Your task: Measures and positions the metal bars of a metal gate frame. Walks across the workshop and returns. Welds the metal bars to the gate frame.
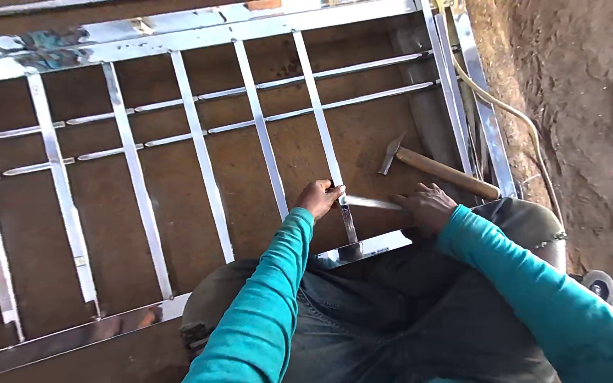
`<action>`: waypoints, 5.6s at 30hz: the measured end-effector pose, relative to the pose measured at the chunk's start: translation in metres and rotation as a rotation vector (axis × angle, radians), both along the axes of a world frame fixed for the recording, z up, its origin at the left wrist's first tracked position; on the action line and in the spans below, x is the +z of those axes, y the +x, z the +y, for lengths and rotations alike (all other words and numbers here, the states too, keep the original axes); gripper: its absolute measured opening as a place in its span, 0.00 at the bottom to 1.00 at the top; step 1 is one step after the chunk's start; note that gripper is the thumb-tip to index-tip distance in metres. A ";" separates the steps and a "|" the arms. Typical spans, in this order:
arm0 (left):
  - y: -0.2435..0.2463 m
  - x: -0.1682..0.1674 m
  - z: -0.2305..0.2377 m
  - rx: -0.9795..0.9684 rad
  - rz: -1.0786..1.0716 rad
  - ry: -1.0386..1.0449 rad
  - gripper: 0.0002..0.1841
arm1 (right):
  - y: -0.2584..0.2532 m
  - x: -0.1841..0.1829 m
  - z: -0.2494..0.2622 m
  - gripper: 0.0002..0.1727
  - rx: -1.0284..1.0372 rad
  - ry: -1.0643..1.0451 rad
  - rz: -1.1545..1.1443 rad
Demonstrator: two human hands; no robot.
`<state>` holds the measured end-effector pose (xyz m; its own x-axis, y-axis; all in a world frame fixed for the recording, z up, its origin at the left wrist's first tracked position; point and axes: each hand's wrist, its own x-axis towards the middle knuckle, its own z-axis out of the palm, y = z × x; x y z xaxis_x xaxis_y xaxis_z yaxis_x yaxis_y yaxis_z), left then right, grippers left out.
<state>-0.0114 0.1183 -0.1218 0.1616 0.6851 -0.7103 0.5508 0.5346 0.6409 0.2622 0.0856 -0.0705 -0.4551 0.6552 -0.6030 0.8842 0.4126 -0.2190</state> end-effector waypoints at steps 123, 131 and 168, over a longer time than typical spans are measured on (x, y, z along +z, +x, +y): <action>0.025 0.041 -0.066 -0.345 0.170 -0.155 0.48 | -0.012 -0.046 0.005 0.45 -0.442 -0.116 -0.065; 0.023 0.034 -0.066 -0.415 0.222 -0.130 0.48 | -0.018 -0.044 0.009 0.57 -0.595 -0.016 -0.055; -0.045 0.067 0.000 0.326 0.003 0.336 0.22 | 0.007 -0.004 -0.024 0.11 0.288 0.332 0.225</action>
<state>-0.0567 0.1187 -0.0548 -0.1020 0.8918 -0.4407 0.3903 0.4433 0.8069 0.2689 0.0621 -0.0748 -0.7407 0.6240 -0.2488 0.6701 0.7129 -0.2069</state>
